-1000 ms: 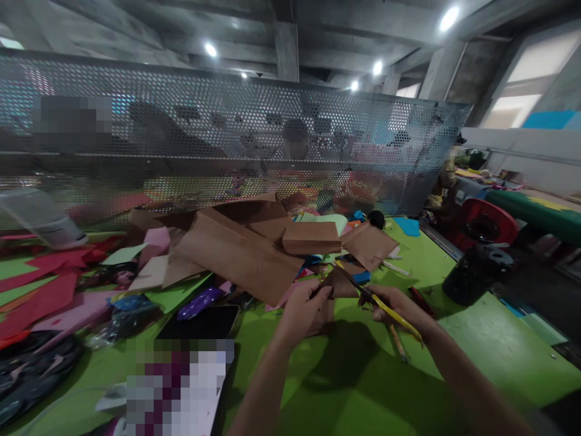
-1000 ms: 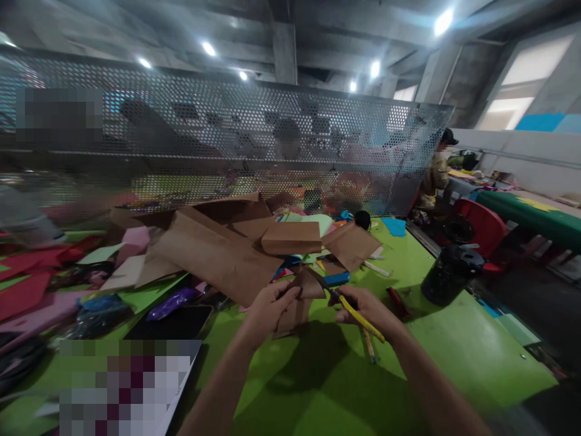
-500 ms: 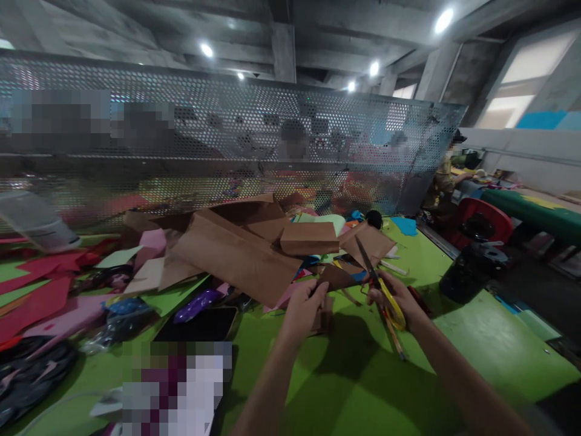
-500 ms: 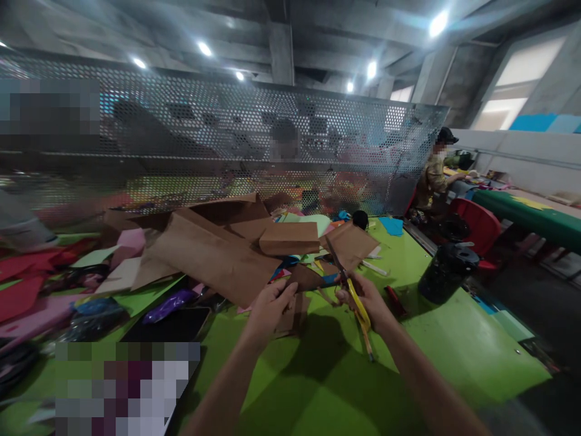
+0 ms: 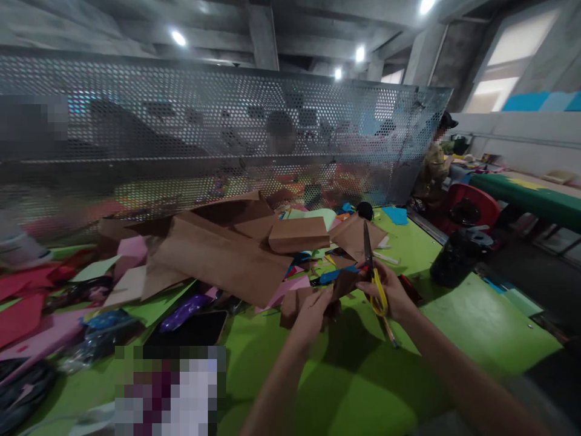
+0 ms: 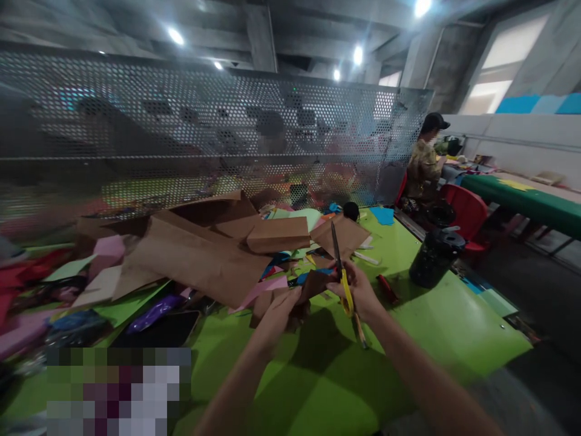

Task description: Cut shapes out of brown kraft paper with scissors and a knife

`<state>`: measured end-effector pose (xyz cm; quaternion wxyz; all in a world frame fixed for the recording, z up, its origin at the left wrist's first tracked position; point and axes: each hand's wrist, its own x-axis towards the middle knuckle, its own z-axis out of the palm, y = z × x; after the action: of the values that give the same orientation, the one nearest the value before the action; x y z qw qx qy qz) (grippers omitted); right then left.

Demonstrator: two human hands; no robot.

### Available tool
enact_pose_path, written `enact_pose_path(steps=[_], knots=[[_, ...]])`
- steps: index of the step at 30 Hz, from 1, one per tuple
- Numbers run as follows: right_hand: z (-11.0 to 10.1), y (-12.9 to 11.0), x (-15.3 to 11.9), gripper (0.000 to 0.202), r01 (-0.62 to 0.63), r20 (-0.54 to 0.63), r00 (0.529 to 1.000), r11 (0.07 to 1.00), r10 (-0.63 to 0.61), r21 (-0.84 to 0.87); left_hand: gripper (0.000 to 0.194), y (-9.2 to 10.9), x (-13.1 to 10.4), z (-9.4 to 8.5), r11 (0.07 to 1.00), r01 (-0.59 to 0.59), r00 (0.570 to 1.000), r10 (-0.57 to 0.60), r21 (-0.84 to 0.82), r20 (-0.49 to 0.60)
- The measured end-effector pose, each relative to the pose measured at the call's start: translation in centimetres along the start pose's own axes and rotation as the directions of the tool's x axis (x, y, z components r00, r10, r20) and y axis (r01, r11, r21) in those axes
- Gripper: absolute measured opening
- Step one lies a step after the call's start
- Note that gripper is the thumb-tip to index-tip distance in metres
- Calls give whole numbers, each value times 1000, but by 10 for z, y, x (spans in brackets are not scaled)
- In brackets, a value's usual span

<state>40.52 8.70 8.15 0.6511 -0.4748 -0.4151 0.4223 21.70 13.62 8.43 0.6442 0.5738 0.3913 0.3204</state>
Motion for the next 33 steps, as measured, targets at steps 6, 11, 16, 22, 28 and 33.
enact_pose_path(steps=[6,11,16,22,28,33], knots=[[1,-3,1,42,15,2,1000,1000,-15,-15,27,1,3,-1,995,60,985,-47,-77,164],[7,-6,-1,47,5,17,1000,999,-6,41,29,-9,8,1,999,-1,977,11,-47,212],[11,-7,-3,52,2,-30,1000,998,0,59,30,-17,12,1,980,-168,986,169,105,3],[12,2,-1,57,-27,-52,998,1000,27,-5,29,-16,12,1,982,-182,982,184,58,-31],[13,1,-5,50,-86,78,993,994,92,-71,50,-18,11,4,974,4,994,20,-228,107],[16,-1,-8,53,-117,113,986,991,123,-61,53,-18,10,4,958,-5,999,-6,-286,-40]])
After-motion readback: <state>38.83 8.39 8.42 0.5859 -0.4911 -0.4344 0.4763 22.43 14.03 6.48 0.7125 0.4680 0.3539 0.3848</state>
